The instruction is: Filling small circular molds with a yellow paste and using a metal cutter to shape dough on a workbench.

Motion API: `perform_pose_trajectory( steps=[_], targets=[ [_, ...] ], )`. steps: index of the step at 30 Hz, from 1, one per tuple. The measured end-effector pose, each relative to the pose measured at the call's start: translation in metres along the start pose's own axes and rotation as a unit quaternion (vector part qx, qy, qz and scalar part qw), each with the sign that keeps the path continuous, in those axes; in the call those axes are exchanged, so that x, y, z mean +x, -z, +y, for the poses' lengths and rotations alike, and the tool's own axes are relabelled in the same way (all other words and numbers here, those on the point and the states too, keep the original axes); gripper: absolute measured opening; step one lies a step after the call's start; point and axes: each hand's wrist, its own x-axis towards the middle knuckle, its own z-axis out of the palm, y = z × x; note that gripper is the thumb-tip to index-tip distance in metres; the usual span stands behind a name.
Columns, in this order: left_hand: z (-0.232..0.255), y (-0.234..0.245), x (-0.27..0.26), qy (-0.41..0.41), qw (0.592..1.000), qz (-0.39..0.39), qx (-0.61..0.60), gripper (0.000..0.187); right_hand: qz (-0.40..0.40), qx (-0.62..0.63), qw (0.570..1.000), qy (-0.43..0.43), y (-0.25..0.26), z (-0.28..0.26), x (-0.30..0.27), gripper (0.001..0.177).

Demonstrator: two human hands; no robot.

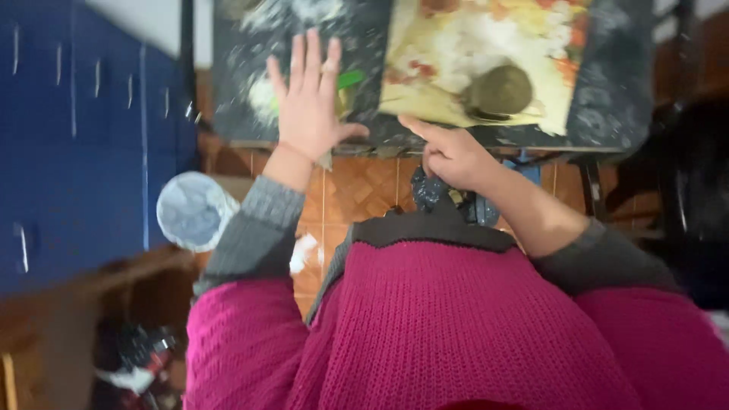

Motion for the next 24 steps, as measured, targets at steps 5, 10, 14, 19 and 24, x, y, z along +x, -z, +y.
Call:
perform_pose_trajectory(
  steps=[5, 10, 14, 19, 24],
  targets=[
    [0.078, -0.060, 0.048, -0.060, 0.997, 0.036, -0.018, 0.097, 0.193, 0.174, 0.964, -0.051, 0.011, 0.060, -0.100, 0.074],
    [0.139, -0.103, 0.127, -0.032, 0.990, -0.091, -0.104, 0.076, 0.340, 0.214, 0.913, -0.071, -0.004, 0.134, -0.181, 0.067],
    [0.157, -0.111, 0.153, -0.056, 0.987, -0.148, -0.013, 0.080, 0.439, 0.268, 0.849, -0.124, -0.021, 0.160, -0.231, 0.066],
    [0.175, -0.095, 0.174, -0.171, 0.966, -0.193, -0.027, 0.068, 0.494, 0.285, 0.811, -0.134, -0.036, 0.166, -0.257, 0.067],
    [0.174, -0.100, 0.178, -0.287, 0.925, -0.247, -0.038, 0.069, 0.501, 0.253, 0.810, -0.170, -0.028, 0.150, -0.262, 0.072]
  ],
)
